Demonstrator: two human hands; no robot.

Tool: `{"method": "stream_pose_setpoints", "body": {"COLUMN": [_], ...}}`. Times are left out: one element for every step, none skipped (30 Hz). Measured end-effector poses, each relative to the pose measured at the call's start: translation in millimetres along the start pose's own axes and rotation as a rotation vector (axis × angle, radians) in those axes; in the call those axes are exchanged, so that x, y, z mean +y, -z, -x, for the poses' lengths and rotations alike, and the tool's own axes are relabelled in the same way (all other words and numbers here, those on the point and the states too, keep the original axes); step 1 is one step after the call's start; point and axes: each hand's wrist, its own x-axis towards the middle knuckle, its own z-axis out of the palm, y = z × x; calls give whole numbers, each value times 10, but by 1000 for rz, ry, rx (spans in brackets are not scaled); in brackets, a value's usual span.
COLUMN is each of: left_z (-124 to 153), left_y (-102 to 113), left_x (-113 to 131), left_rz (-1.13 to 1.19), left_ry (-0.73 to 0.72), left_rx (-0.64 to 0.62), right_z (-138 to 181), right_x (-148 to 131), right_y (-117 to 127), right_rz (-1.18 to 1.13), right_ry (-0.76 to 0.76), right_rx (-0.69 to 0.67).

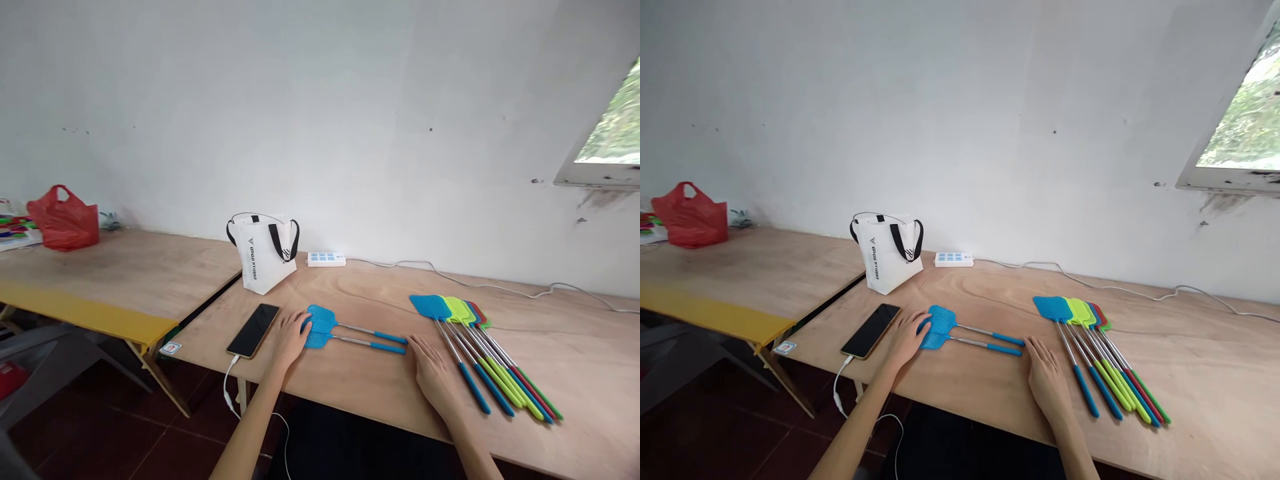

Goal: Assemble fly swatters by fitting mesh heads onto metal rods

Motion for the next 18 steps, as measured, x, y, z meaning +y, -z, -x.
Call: {"method": "stream_pose_setpoints", "body": {"left_z": [-1,-1,-1,0,1,2,4,5,6,7,8,8,8,8,6,5,4,3], "left_y": [-5,-11,-17,-24,-31,-38,-45,-50,-55,-57,-58,-56,-53,-48,-41,-33,-25,-16], "left_x": [-6,-11,-17,-22,-26,-30,-33,-35,-37,-37,-37,-35,-32,-27,-20,-11,-1,9], "left_rz": [-6,-12,-16,-20,-25,-30,-35,-40,-43,-45,-45,-45,-45,-45,-44,-43,-45,-49], "left_ry": [-7,-14,-21,-28,-34,-36,-38,-41,-44,-47,-50,-51,-51,-49,-45,-35,-17,9], "left_rx": [0,1,3,5,9,15,21,27,32,35,34,31,26,20,16,16,20,27], "right_z": [7,10,10,8,4,-1,-5,-8,-10,-11,-10,-9,-7,-5,-3,-2,-1,0], "right_x": [12,14,10,1,-9,-18,-26,-31,-33,-33,-31,-29,-27,-25,-26,-28,-31,-35], "right_y": [-16,-27,-31,-30,-26,-20,-14,-10,-8,-8,-10,-13,-17,-20,-23,-24,-23,-21], "right_rz": [28,50,68,81,90,98,105,110,115,118,120,120,120,119,120,121,122,124], "right_ry": [13,27,40,52,62,68,71,72,73,74,76,78,80,81,80,79,79,79], "right_rx": [-1,1,4,8,13,18,22,27,31,34,35,36,38,39,41,43,46,49]}}
